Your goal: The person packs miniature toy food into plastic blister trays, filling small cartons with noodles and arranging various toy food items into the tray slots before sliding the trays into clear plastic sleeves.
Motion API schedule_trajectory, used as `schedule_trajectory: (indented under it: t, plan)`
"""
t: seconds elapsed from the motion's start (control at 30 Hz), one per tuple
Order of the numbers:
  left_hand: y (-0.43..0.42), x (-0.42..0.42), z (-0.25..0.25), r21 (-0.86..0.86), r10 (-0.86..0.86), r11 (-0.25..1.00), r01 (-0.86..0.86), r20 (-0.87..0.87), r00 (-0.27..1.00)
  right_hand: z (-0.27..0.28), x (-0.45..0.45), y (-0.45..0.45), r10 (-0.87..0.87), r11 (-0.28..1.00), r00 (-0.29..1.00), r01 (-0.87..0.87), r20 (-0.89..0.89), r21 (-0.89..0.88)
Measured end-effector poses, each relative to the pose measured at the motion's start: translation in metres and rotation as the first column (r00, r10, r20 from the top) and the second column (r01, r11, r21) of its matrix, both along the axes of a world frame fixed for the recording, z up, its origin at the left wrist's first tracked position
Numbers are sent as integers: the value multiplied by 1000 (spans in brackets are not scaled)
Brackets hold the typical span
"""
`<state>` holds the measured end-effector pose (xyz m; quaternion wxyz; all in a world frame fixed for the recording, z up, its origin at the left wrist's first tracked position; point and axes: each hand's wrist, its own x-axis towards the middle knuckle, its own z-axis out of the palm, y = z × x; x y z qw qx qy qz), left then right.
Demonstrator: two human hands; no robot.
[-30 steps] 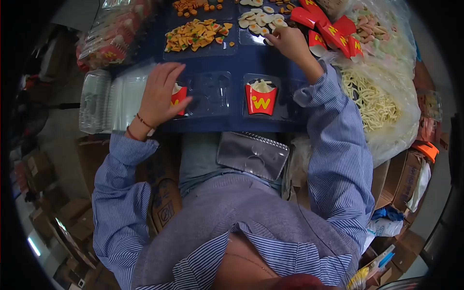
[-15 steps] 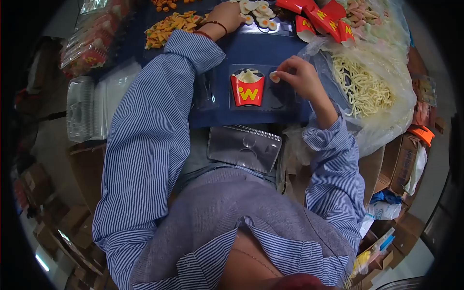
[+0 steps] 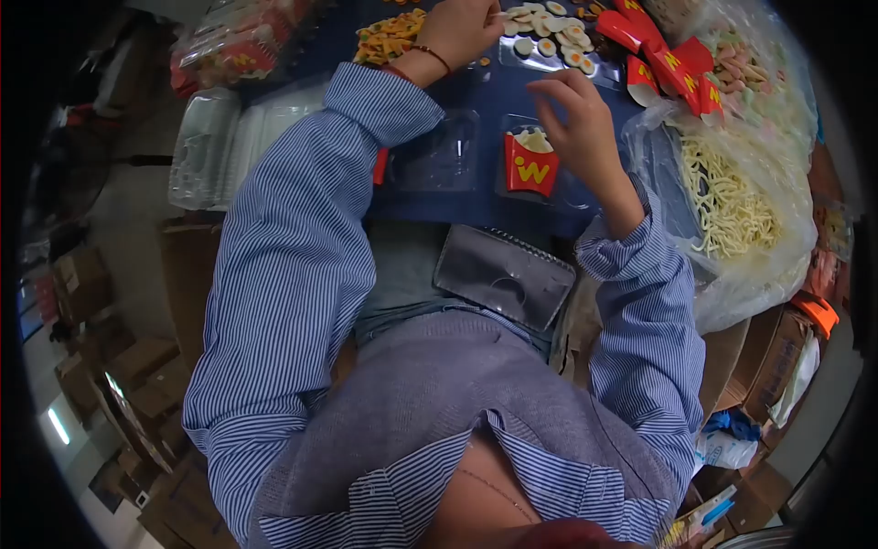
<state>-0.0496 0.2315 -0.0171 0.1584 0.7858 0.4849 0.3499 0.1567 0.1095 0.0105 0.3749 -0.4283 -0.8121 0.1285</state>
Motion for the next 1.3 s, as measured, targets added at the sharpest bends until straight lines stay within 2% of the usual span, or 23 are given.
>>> schedule_trajectory:
  t: [0.07, 0.13, 0.2, 0.27, 0.3, 0.37, 0.5, 0.6, 0.63, 0.67, 0.73, 0.8, 0.87, 0.9, 0.97, 1.0, 1.13, 1.17, 1.27, 1.3]
  plan:
    - [-38, -32, 18, 147, -5, 989, 19, -95, 995, 2, -22, 6, 70, 997, 997, -71, -46, -36]
    - [-87, -64, 26, 342, 61, 938, 50, -305, 950, 2, -38, 8, 162, 979, 982, -173, -102, -108]
    - [-130, -82, 15, 399, 26, 910, 109, -317, 948, 0, -48, 5, 188, 974, 979, -196, -78, -116]
    - [-161, -90, -2, 317, 38, 939, 136, -486, 873, -6, -57, 0, 208, 963, 977, -213, -44, -164]
    - [-166, -91, -9, 341, 3, 921, 186, -484, 875, -9, -61, -4, 209, 963, 977, -213, -40, -164]
    - [-169, -95, -22, 344, 4, 921, 182, -475, 880, -14, -67, -12, 256, 962, 963, -246, 81, -121]
    - [-172, -94, -20, 326, -45, 924, 200, -428, 902, 0, -46, -14, 263, 964, 948, -248, 181, -98]
    - [-174, -94, -17, 295, -49, 936, 193, -434, 900, 3, 15, 16, 101, 995, 957, -95, 273, -35]
    - [-175, -91, -14, 308, -45, 932, 189, -421, 906, 10, 46, 35, -6, 999, 949, 16, 316, -31]
    - [-176, -89, -12, 316, -34, 932, 178, -412, 910, 14, 80, 58, -178, 984, 938, 168, 297, 59]
    - [-176, -92, -16, 337, -43, 919, 206, -433, 900, 12, 176, 113, -516, 850, 826, 462, 224, 253]
    - [-177, -90, -15, 334, -45, 921, 203, -424, 904, 30, 244, 137, -719, 687, 680, 667, 141, 288]
    - [-176, -89, -13, 291, -29, 943, 161, -410, 912, 24, 302, 162, -788, 615, 535, 715, 306, 332]
    - [-176, -90, -12, 290, -21, 944, 154, -414, 910, 18, 314, 175, -783, 621, 543, 712, 303, 329]
    - [-173, -91, -12, 219, -63, 960, 176, -442, 895, 8, 330, 200, -518, 839, 622, 502, 588, 209]
    - [-173, -92, -12, 220, -54, 961, 168, -446, 894, 7, 326, 207, -398, 906, 663, 391, 634, 160]
    - [-173, -92, -9, 224, -59, 956, 191, -489, 871, 2, 304, 190, -415, 884, 760, 466, 500, 27]
    - [-173, -92, -9, 206, -73, 959, 197, -490, 869, 15, 294, 184, -417, 871, 703, 490, 576, 33]
    - [-172, -91, -7, 199, -77, 960, 195, -481, 874, -31, 358, 229, -396, 897, 821, 441, 411, -15]
    - [-172, -91, -7, 193, -83, 961, 197, -479, 874, -19, 357, 224, -415, 862, 843, 484, 343, -147]
